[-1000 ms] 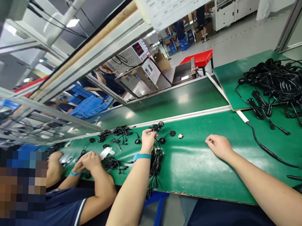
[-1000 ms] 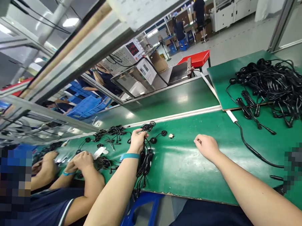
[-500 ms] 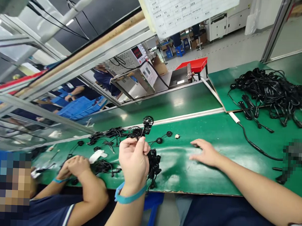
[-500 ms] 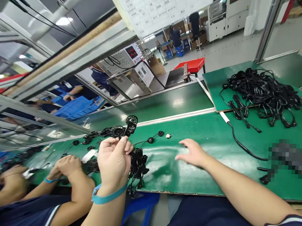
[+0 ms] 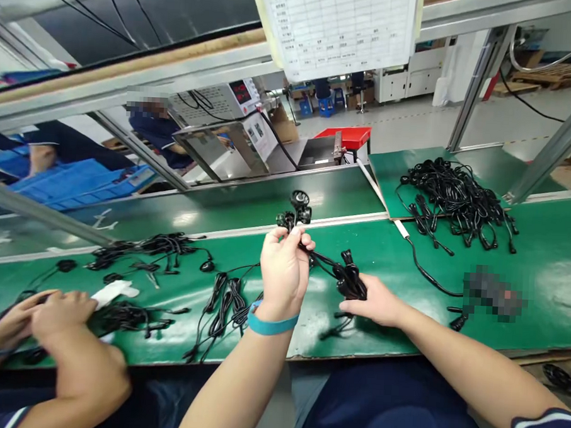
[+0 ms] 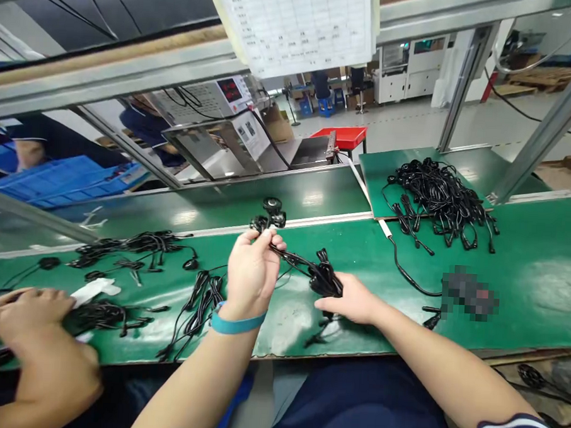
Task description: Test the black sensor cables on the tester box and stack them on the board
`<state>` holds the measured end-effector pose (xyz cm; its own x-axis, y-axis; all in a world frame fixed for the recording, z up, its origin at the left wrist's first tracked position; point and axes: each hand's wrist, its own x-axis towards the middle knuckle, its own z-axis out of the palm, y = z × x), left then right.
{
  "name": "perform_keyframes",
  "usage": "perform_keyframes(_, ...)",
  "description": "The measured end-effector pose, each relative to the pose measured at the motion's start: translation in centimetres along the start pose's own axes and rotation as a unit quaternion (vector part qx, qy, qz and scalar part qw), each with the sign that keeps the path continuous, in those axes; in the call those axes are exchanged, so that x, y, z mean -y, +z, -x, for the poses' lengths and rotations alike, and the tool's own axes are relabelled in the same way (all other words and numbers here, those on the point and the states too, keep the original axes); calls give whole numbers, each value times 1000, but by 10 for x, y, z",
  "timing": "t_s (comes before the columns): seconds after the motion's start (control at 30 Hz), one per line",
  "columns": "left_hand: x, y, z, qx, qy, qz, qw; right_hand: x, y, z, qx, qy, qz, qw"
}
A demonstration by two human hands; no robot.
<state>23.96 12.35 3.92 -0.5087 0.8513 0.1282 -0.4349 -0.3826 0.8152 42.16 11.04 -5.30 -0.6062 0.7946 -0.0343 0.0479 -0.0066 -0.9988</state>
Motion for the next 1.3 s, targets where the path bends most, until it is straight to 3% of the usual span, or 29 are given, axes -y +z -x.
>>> perform_keyframes(0.1, 31, -21, 13, -33, -30, -19, 999, 8, -39, 19, 77, 92, -27, 992)
perform_keyframes(0.17, 51, -38, 32, -41, -63, -35, 997, 10, -62, 28, 132, 170, -47, 975)
perform_keyframes(0.27, 77, -63, 69, -58, -102, -64, 991, 7, -88, 31, 168, 240, 6, 956)
perform_keyframes(0.4, 95, -92, 112, -49, -144, -110, 982, 3, -107, 25, 168, 245, 151, 943)
perform_keyframes(0.53, 83, -121, 129, 53, -242, -190, 950, 3, -116, 21, 139, 204, 315, 916)
perform_keyframes(0.6, 71, -137, 122, 92, -242, -266, 928, 2, -117, 22, 106, 160, 380, 905)
perform_keyframes(0.63, 65, -146, 113, 96, -200, -318, 922, 1, -117, 23, 89, 141, 408, 898)
perform_keyframes(0.7, 56, -164, 86, 81, -41, -439, 894, -2, -115, 24, 72, 115, 456, 880)
perform_keyframes(0.77, 55, -184, 52, 81, 114, -543, 828, -6, -111, 24, 68, 100, 494, 861)
perform_keyframes(0.8, 56, -194, 35, 96, 155, -583, 792, -8, -109, 23, 65, 92, 510, 853)
perform_keyframes(0.87, 60, -212, 5, 142, 174, -633, 741, -11, -105, 23, 52, 80, 532, 841)
perform_keyframes(0.97, 62, -235, -19, 179, 175, -648, 719, -13, -99, 24, 29, 93, 539, 837)
perform_keyframes(1.03, 57, -250, -25, 138, 201, -644, 725, -12, -97, 26, 21, 100, 540, 835)
perform_keyframes(1.1, 48, -265, -30, 57, 232, -644, 726, -11, -96, 27, 20, 85, 541, 837)
perform_keyframes(1.2, 36, -285, -45, -56, 245, -660, 708, -12, -95, 26, 21, 37, 542, 839)
perform_keyframes(1.3, 29, -288, -56, -85, 216, -686, 689, -12, -93, 24, 20, 8, 556, 831)
